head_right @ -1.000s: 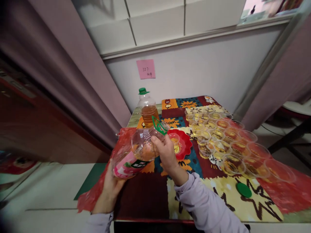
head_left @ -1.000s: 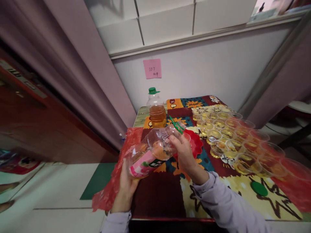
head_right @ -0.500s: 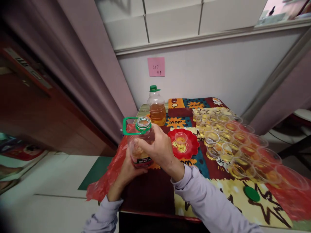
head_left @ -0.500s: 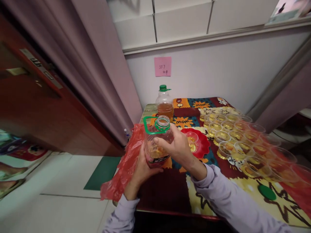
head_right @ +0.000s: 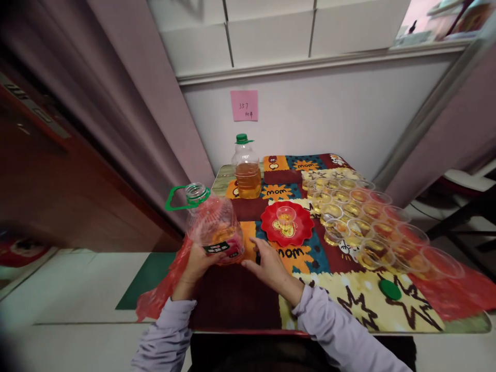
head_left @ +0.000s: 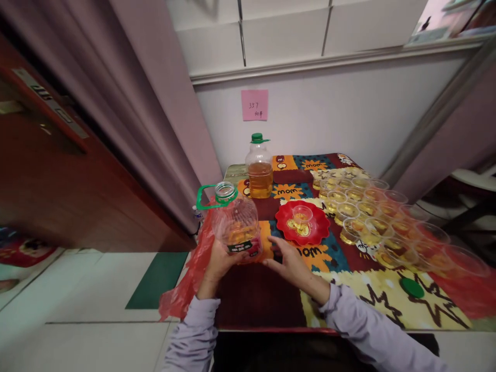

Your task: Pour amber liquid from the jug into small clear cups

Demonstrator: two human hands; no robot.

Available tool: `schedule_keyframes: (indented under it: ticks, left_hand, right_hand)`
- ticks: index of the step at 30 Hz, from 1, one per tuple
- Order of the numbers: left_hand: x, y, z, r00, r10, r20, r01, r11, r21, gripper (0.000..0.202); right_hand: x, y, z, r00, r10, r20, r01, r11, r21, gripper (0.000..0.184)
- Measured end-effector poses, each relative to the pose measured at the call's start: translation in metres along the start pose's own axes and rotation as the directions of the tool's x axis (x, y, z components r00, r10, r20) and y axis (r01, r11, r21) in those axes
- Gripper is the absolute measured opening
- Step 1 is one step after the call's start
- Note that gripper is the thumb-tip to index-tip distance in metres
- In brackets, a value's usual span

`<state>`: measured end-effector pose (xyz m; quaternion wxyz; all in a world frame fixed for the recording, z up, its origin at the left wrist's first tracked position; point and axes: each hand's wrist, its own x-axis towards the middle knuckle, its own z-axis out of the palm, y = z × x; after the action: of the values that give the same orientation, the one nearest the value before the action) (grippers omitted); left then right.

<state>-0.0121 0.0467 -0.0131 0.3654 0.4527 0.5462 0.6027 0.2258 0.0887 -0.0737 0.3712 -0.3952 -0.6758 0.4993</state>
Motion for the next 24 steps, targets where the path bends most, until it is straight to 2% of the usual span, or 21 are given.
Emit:
schedule_keyframes:
  ticks: [3, 6, 10, 15, 18, 21, 23, 24]
  left_hand:
    - [0.001, -0.011, -0.001, 0.999, 0.003, -0.033, -0.003, 1.000, -0.004, 0.095]
    - [-0.001, -0.022, 0.003, 0.998, 0.013, -0.057, -0.014, 1.000, -0.022, 0.098]
    - [-0.006, -0.025, 0.005, 0.999, 0.028, -0.035, -0.029, 0.999, -0.021, 0.102]
    - [-0.006, -0.024, -0.001, 0.999, -0.010, -0.035, 0.012, 0.998, 0.061, 0.090]
    - [-0.004, -0.025, -0.001, 0.999, -0.035, -0.040, 0.039, 0.996, 0.086, 0.084]
    - [-0.002, -0.024, 0.001, 0.998, -0.025, -0.054, 0.030, 0.995, 0.096, 0.085]
    - [-0.002, -0.023, 0.002, 0.998, -0.001, -0.059, 0.006, 0.996, 0.090, 0.086]
    - [-0.002, -0.023, 0.003, 0.998, 0.010, -0.059, -0.005, 0.996, 0.086, 0.086]
  right_hand:
    - [-0.024, 0.017, -0.008, 1.000, -0.010, 0.028, 0.014, 0.992, -0.126, 0.049]
    - [-0.042, 0.025, -0.013, 0.995, -0.084, 0.053, 0.095, 0.967, -0.235, 0.036]
    - [-0.053, 0.031, -0.003, 0.980, -0.170, 0.101, 0.196, 0.902, -0.385, 0.038]
    - [-0.053, 0.028, 0.007, 0.959, -0.210, 0.190, 0.281, 0.801, -0.529, 0.033]
    - [-0.051, 0.026, 0.005, 0.958, -0.219, 0.183, 0.284, 0.796, -0.534, 0.030]
    - [-0.051, 0.021, 0.005, 0.958, -0.238, 0.159, 0.285, 0.835, -0.471, 0.025]
    - [-0.052, 0.015, 0.006, 0.959, -0.272, 0.076, 0.281, 0.890, -0.359, 0.021]
    - [-0.053, 0.012, 0.004, 0.965, -0.263, -0.015, 0.247, 0.925, -0.288, 0.016]
